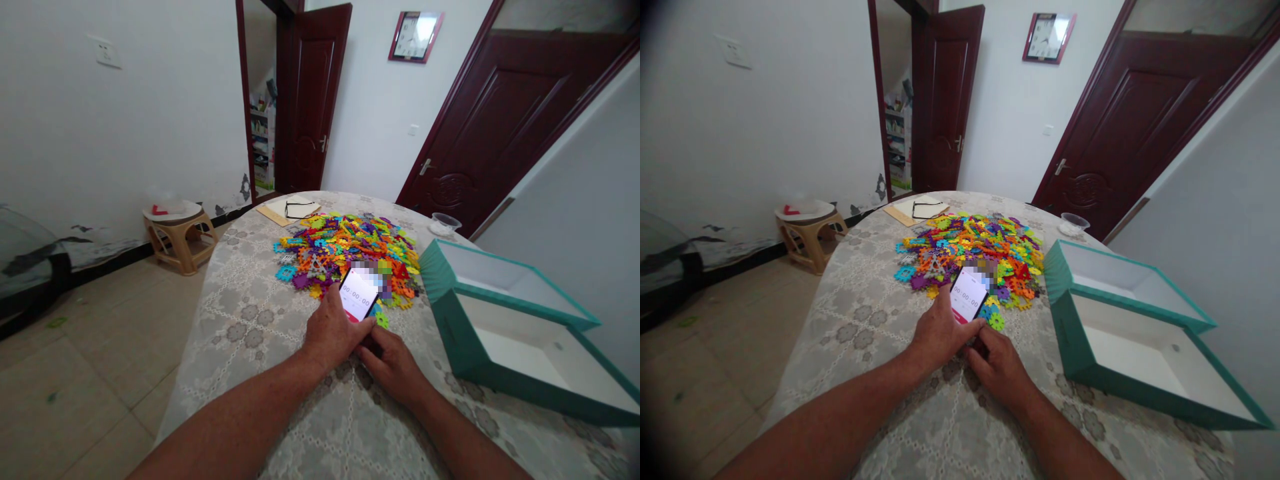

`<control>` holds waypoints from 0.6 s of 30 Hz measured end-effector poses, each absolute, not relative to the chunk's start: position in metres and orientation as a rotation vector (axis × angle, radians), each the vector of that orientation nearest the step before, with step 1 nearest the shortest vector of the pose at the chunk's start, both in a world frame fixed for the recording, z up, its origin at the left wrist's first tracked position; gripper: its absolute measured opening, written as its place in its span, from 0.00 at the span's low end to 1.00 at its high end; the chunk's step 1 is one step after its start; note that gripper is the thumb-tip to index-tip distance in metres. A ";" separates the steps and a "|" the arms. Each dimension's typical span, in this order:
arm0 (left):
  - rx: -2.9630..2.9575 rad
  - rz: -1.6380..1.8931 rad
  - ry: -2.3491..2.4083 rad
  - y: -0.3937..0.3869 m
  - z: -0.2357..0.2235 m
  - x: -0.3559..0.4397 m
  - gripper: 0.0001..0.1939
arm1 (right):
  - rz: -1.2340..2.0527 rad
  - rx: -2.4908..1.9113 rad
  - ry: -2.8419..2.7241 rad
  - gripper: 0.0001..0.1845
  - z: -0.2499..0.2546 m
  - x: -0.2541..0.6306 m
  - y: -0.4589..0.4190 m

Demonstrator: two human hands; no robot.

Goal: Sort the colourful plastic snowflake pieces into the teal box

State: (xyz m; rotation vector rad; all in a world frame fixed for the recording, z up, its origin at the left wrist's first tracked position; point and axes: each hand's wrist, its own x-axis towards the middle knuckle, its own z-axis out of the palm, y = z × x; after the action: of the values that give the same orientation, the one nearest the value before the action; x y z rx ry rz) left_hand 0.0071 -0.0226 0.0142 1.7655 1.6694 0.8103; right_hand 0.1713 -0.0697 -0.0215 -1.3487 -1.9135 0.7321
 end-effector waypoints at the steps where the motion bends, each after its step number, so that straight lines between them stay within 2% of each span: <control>1: 1.765 0.810 1.668 -0.022 0.014 0.007 0.52 | 0.734 -1.346 -1.912 0.05 -0.021 0.171 -0.070; 18: 1.752 0.783 1.678 -0.022 0.016 0.007 0.51 | 0.744 -1.311 -1.923 0.06 -0.019 0.171 -0.069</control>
State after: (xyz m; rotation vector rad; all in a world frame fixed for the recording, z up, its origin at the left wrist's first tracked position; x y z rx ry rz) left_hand 0.0074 -0.0222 0.0157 1.7521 1.6777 0.7825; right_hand 0.1709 -0.0687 -0.0192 -1.3112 -1.9230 0.7436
